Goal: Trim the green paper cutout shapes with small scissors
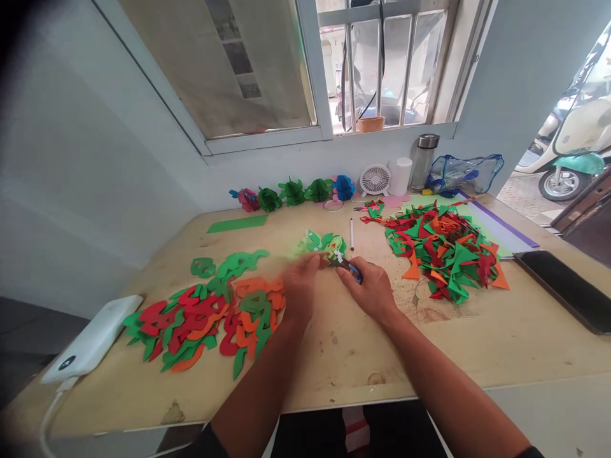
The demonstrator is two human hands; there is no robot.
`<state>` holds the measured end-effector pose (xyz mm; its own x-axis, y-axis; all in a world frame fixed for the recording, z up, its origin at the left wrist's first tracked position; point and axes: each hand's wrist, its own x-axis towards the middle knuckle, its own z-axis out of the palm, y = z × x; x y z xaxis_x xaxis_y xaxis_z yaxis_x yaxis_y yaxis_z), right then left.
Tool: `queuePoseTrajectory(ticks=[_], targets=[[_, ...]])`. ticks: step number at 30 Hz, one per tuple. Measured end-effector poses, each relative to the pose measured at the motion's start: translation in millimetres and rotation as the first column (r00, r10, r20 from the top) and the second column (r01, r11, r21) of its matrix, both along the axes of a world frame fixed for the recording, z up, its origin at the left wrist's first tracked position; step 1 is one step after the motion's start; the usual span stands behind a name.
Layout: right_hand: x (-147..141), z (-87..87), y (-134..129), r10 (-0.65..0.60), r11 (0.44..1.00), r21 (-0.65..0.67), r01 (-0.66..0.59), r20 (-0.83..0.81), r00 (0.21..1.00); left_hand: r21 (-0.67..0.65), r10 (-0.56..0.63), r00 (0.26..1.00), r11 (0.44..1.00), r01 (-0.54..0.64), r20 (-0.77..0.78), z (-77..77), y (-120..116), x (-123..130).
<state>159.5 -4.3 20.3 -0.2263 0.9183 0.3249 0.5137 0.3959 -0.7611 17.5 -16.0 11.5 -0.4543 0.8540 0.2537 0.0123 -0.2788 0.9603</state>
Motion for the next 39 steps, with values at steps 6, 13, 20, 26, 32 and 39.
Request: queuePoseTrajectory(ticks=[6, 13, 20, 26, 32, 39], targets=[[-0.6, 0.4, -3.8, 0.008, 0.998, 0.062, -0.015, 0.122, 0.993, -0.026, -0.050, 0.991, 0.998, 0.054, 0.122, 1.6, 0.2, -1.1], [-0.9, -2.5, -3.6, 0.012, 0.995, 0.096, -0.031, 0.191, 0.981, -0.086, -0.114, 0.980, 0.988, 0.130, 0.166, 7.1, -0.4, -3.8], [-1.3, -4.3, -3.1, 0.025, 0.992, 0.116, -0.056, 0.252, 0.967, -0.119, -0.133, 0.981, 0.982, 0.150, 0.141, 14.3, -2.1, -5.3], [-1.4, -3.8, -3.9, 0.032, 0.990, 0.121, -0.068, 0.280, 0.959, -0.137, -0.170, 0.977, 0.973, 0.188, 0.128, 15.0, -2.3, -6.7], [-1.4, -4.7, -3.8, 0.046, 0.989, 0.118, -0.086, 0.304, 0.951, -0.124, -0.175, 0.972, 0.973, 0.196, 0.157, 15.5, -1.8, -7.0], [-1.2, -4.8, -3.6, 0.045, 0.986, 0.137, -0.093, 0.322, 0.946, -0.146, -0.171, 0.978, 0.971, 0.187, 0.120, 12.2, -0.4, -8.4]])
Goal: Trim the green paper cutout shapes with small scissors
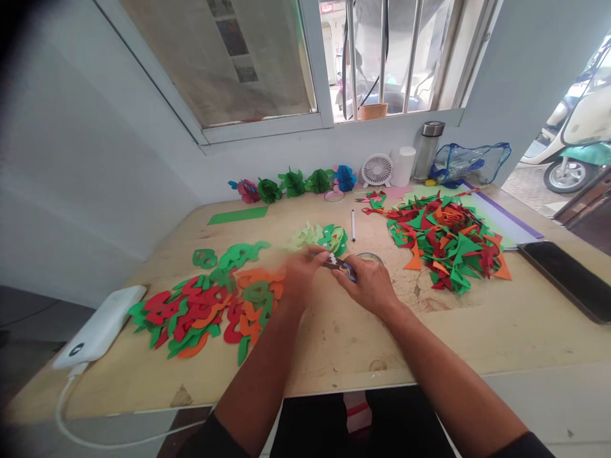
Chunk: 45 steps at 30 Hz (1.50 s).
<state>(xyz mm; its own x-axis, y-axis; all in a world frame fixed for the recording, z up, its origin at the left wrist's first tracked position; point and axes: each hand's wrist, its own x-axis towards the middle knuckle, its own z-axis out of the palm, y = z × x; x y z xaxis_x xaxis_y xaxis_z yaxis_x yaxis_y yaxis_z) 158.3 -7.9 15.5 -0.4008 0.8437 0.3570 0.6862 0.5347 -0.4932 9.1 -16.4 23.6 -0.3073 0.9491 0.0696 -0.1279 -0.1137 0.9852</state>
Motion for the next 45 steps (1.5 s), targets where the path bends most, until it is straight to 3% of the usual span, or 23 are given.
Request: queuePoseTrajectory(ticks=[9, 16, 22, 31, 45], targets=[[0.2, -0.5, 0.6, -0.006, 1.000, -0.008, 0.006, 0.021, 1.000, 0.047, 0.036, 0.998, 0.998, -0.033, -0.045, -1.7, 1.0, -0.3], [0.3, -0.5, 0.7, 0.001, 1.000, -0.006, -0.001, 0.048, 0.999, 0.022, 0.053, 0.995, 0.998, -0.055, 0.083, -1.4, 2.3, 0.2], [0.4, -0.6, 0.9, 0.018, 1.000, 0.000, -0.018, 0.082, 0.996, -0.012, -0.002, 0.992, 1.000, 0.003, 0.125, 1.9, 2.1, 0.0], [-0.8, -0.8, 0.0, 0.013, 1.000, -0.007, -0.012, 0.113, 0.993, -0.022, -0.014, 0.999, 1.000, 0.015, 0.040, -3.1, 3.1, -1.7], [-0.9, -0.8, 0.7, 0.013, 0.999, -0.031, -0.008, 0.143, 0.990, -0.007, -0.035, 0.999, 0.999, 0.035, -0.011, 1.5, 0.4, -1.3]])
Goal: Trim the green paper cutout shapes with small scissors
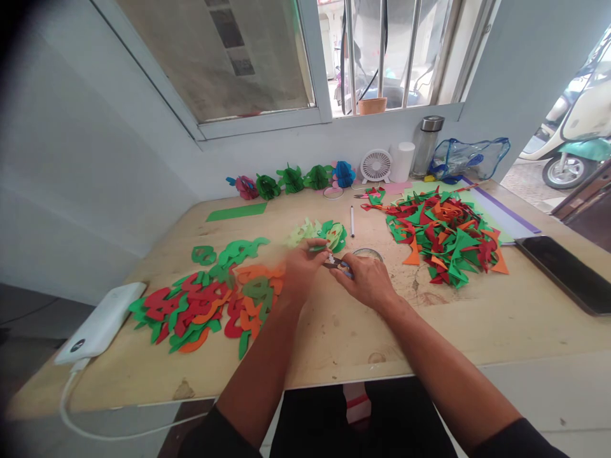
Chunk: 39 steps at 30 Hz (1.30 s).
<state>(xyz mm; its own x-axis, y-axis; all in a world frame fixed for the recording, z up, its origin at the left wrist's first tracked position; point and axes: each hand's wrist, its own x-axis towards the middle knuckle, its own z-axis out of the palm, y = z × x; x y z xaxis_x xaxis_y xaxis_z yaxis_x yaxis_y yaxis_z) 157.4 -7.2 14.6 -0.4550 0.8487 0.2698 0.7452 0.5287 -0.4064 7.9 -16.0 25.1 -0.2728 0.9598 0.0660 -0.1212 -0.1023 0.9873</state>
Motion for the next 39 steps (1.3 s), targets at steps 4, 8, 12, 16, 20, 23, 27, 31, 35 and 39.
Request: queuePoseTrajectory(ticks=[4, 8, 12, 16, 20, 23, 27, 31, 35, 39], targets=[[0.3, 0.0, 0.3, -0.015, 1.000, -0.003, 0.015, 0.010, 1.000, -0.001, 0.010, 0.999, 1.000, -0.010, 0.031, -1.9, 1.5, -0.2], [0.5, 1.3, 0.0, -0.033, 0.999, -0.007, 0.034, 0.049, 0.998, 0.021, 0.077, 0.996, 0.997, -0.078, 0.035, -5.9, 3.8, -1.2], [1.7, 3.1, 0.8, -0.152, 0.988, 0.014, 0.152, 0.118, 0.981, 0.043, 0.120, 0.993, 0.992, -0.120, 0.007, -9.6, 6.0, -2.5], [4.5, 2.6, 4.4, -0.292, 0.955, 0.021, 0.295, 0.222, 0.930, 0.067, 0.217, 0.976, 0.975, -0.214, -0.039, -12.0, 7.4, -3.8], [7.1, 1.0, 7.7, -0.334, 0.940, 0.019, 0.342, 0.268, 0.904, 0.069, 0.234, 0.971, 0.970, -0.231, -0.043, -13.4, 6.6, -2.9], [7.8, 0.2, 8.4, -0.335, 0.939, 0.023, 0.343, 0.278, 0.900, 0.086, 0.202, 0.979, 0.976, -0.198, -0.032, -14.0, 4.7, 0.5], [8.5, -0.9, 8.8, -0.313, 0.948, 0.033, 0.316, 0.274, 0.910, 0.103, 0.163, 0.986, 0.982, -0.160, -0.025, -15.7, 3.0, 5.6], [10.5, -2.6, 10.0, -0.282, 0.959, 0.043, 0.281, 0.254, 0.925, 0.102, 0.134, 0.991, 0.986, -0.134, 0.013, -19.1, 3.7, 8.0], [13.3, -2.7, 12.1, -0.284, 0.958, 0.102, 0.270, 0.165, 0.945, 0.089, 0.112, 0.991, 0.989, -0.118, 0.076, -20.7, 4.3, 9.0], [12.4, -2.3, 14.1, -0.185, 0.982, 0.009, 0.188, -0.141, 0.972, 0.073, 0.087, 0.991, 0.993, -0.094, 0.099, -18.7, 2.6, 10.8]])
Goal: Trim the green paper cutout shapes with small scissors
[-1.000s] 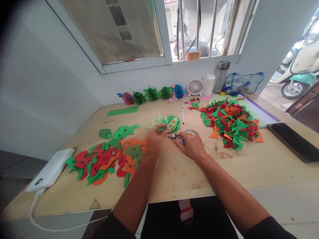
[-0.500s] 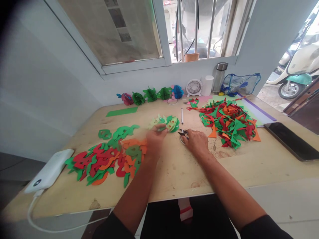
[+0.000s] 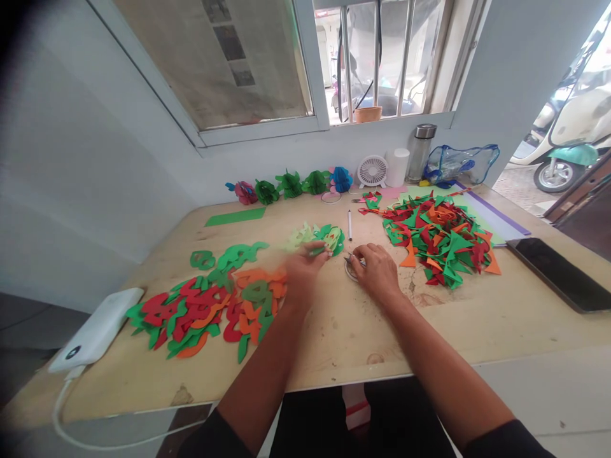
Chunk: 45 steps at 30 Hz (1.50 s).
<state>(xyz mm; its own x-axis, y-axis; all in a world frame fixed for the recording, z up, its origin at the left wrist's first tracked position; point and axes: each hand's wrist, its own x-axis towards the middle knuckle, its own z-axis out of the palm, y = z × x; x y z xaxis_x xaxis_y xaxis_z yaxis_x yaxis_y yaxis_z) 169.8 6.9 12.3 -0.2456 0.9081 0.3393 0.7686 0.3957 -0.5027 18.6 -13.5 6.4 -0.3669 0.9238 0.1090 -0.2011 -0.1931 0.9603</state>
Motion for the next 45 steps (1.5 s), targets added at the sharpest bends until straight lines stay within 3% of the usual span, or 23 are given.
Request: queuePoseTrajectory(ticks=[5, 10, 21, 29, 35, 40, 45], targets=[[-5.5, 0.0, -1.4, 0.107, 0.952, -0.210, -0.224, -0.457, 0.883, 0.002, -0.036, 0.999, 0.999, 0.036, -0.013, 4.5, -4.5, 3.7], [-8.1, 5.4, -4.5, 0.050, 0.892, -0.311, -0.328, -0.654, 0.755, 0.039, -0.103, 0.995, 0.994, 0.104, -0.018, 4.8, -7.3, 7.2], [-9.9, 10.0, -6.1, 0.008, 0.871, -0.342, -0.352, -0.707, 0.707, 0.047, -0.161, 0.986, 0.986, 0.163, -0.029, 2.0, -8.1, 10.7], [-9.0, 15.9, -9.3, 0.031, 0.840, -0.339, -0.424, -0.750, 0.661, 0.099, -0.092, 0.988, 0.990, 0.105, -0.127, 3.7, -9.5, 10.4], [-7.7, 14.6, -7.5, -0.055, 0.823, -0.336, -0.458, -0.850, 0.524, 0.125, -0.085, 0.989, 0.987, 0.100, -0.122, -2.3, -6.0, 8.6], [-4.4, 9.2, -0.6, -0.177, 0.856, -0.321, -0.405, -0.919, 0.353, 0.134, -0.157, 0.976, 0.975, 0.178, -0.151, -5.0, -7.3, 11.0], [-4.5, 11.9, -1.0, -0.253, 0.854, -0.343, -0.391, -0.931, 0.265, 0.153, -0.229, 0.955, 0.954, 0.259, -0.188, -4.0, -10.7, 14.1]])
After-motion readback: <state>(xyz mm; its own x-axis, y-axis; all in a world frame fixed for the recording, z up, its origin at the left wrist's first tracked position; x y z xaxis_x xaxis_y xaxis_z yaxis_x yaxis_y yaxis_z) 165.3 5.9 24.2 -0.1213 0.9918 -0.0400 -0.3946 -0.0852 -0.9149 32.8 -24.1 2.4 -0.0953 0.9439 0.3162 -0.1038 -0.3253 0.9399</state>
